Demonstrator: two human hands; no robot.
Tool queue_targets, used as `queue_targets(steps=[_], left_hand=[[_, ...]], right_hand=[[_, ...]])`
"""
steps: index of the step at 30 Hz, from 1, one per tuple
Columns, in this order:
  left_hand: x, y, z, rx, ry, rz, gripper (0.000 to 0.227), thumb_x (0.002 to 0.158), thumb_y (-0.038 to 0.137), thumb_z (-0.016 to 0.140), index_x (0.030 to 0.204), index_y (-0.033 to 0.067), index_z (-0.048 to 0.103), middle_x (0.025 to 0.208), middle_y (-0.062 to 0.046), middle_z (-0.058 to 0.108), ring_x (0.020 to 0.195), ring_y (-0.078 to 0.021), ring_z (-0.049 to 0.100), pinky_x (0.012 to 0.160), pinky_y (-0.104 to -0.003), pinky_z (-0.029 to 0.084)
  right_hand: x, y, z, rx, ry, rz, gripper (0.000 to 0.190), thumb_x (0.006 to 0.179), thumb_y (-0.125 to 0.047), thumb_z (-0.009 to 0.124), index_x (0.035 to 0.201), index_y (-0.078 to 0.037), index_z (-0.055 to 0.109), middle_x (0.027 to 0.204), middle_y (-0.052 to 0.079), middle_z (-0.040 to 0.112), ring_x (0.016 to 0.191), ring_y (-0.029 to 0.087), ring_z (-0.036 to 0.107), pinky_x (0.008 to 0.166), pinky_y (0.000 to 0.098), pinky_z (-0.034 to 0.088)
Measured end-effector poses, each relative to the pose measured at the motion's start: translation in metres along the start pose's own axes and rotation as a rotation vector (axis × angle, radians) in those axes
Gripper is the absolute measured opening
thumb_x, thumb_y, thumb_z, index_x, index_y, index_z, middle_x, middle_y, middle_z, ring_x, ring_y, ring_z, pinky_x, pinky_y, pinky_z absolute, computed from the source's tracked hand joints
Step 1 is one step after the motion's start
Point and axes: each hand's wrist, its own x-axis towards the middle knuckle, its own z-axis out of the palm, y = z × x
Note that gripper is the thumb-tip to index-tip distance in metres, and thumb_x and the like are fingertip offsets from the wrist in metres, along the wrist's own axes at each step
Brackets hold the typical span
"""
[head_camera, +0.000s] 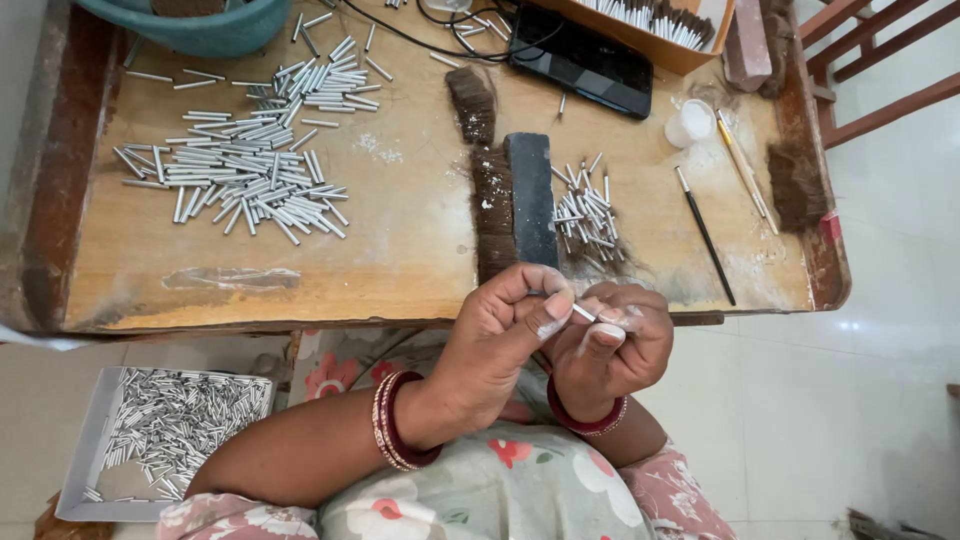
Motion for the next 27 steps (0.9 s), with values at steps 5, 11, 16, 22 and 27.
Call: queue_targets(steps=[5, 11, 16, 22, 27], left_hand=[[-0.003, 0.008, 0.004, 0.013, -0.015, 0.005, 0.014, 0.105, 0.013, 0.063, 0.113, 0.0019, 0.061, 0.107, -0.007, 0.074, 0.100, -0.0104, 0.069, 0.092, -0.025, 0.053], [-0.008, 0.018, 0.007, 0.293, 0.008, 0.112, 0.016, 0.107, 0.012, 0.062, 0.116, -0.0014, 0.062, 0.105, -0.007, 0.071, 0.098, -0.0069, 0.061, 0.089, -0.024, 0.049], [-0.010, 0.019, 0.007, 0.344, 0.003, 0.223, 0.015, 0.106, 0.012, 0.061, 0.114, -0.0007, 0.061, 0.117, -0.006, 0.073, 0.119, -0.0071, 0.064, 0.103, -0.027, 0.050], [-0.019, 0.009, 0.000, 0.330, -0.013, 0.189, 0.013, 0.108, 0.010, 0.064, 0.113, -0.0019, 0.063, 0.098, -0.004, 0.067, 0.107, -0.0082, 0.060, 0.115, -0.032, 0.047], [-0.021, 0.009, -0.002, 0.335, -0.011, 0.225, 0.013, 0.107, 0.009, 0.066, 0.112, -0.0026, 0.064, 0.103, -0.007, 0.073, 0.108, -0.0106, 0.065, 0.109, -0.032, 0.052]], right_hand=[[0.016, -0.013, -0.017, -0.342, -0.146, -0.192, 0.023, 0.108, -0.022, 0.063, 0.104, -0.003, 0.050, 0.099, 0.011, 0.057, 0.076, 0.020, 0.060, 0.067, 0.0299, 0.051], [0.047, -0.040, -0.026, -0.411, -0.435, -0.149, 0.018, 0.090, -0.005, 0.081, 0.098, 0.001, 0.066, 0.093, 0.011, 0.066, 0.077, 0.021, 0.064, 0.066, 0.0313, 0.052], [0.052, -0.050, -0.019, -0.239, -0.388, 0.068, 0.046, 0.073, -0.021, 0.088, 0.098, 0.006, 0.060, 0.091, 0.017, 0.066, 0.078, 0.019, 0.066, 0.065, 0.0300, 0.054], [0.025, -0.037, -0.038, -0.257, -0.265, -0.045, 0.015, 0.091, 0.003, 0.081, 0.098, -0.001, 0.070, 0.091, 0.013, 0.072, 0.070, 0.015, 0.070, 0.063, 0.0227, 0.057], [0.026, -0.037, -0.040, -0.240, -0.338, 0.146, 0.020, 0.082, 0.008, 0.084, 0.097, 0.002, 0.071, 0.096, 0.018, 0.072, 0.079, 0.018, 0.073, 0.068, 0.0239, 0.058]])
